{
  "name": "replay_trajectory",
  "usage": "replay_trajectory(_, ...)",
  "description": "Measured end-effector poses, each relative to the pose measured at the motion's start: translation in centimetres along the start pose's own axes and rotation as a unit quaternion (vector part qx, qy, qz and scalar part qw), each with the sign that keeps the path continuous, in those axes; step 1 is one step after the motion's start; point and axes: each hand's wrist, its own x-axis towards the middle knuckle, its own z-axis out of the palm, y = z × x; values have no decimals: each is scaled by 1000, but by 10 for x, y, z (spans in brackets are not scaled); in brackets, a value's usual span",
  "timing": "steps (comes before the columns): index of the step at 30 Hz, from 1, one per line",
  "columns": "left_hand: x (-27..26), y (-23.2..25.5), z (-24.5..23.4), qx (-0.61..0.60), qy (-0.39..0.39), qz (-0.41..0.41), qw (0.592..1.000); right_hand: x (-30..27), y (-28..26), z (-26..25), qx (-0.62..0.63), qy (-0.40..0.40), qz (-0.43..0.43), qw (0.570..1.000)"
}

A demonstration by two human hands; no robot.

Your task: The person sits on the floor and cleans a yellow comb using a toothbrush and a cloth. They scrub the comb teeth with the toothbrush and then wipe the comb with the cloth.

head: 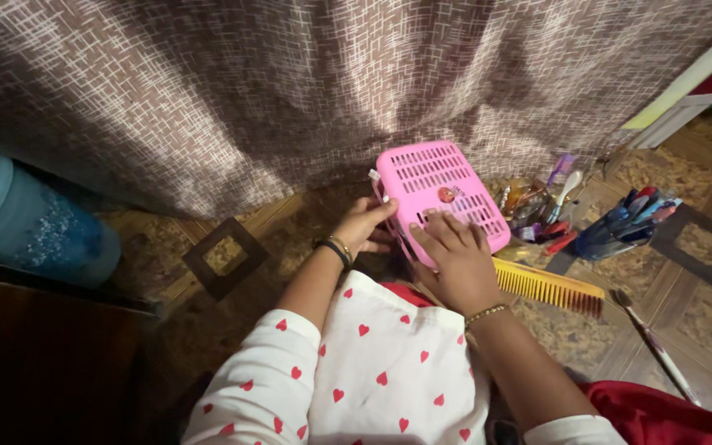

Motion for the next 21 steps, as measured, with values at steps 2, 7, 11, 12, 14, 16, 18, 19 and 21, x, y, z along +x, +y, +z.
replay_trajectory(2, 1, -2, -1, -3, 17, -4, 1000, -4, 0, 8, -20, 5, -2, 1000)
replay_trajectory(7, 9, -4, -1, -14, 36, -12, 999, -8, 2, 15, -18, 14, -5, 1000)
replay_trajectory(11, 14, -7, 2, -14, 38, -3, 999, -10, -1, 19, -20, 3, -5, 1000)
replay_trajectory(12, 14, -7, 3, -16, 36, 9, 999, -11, -3, 20, -26, 3, -4, 1000)
replay_trajectory(14, 14, -8, 4, -16, 35, 17, 999, -12, -5, 23, -34, 15, -1, 999)
replay_trajectory(16, 13, -6, 4, -9, 34, 11, 999, -11, -4, 24, -37, 28, -2, 999)
replay_trajectory(18, 12, -7, 3, -9, 24, 18, 999, -11, 0, 24, -34, 38, -6, 999)
replay_trajectory(19, 11, -8, 2, -9, 21, 21, 1000, -11, 1, 25, -22, 39, -10, 999)
replay_trajectory(21, 8, -10, -1, -46, -17, 37, 998, -10, 5, 25, 3, 41, -18, 999)
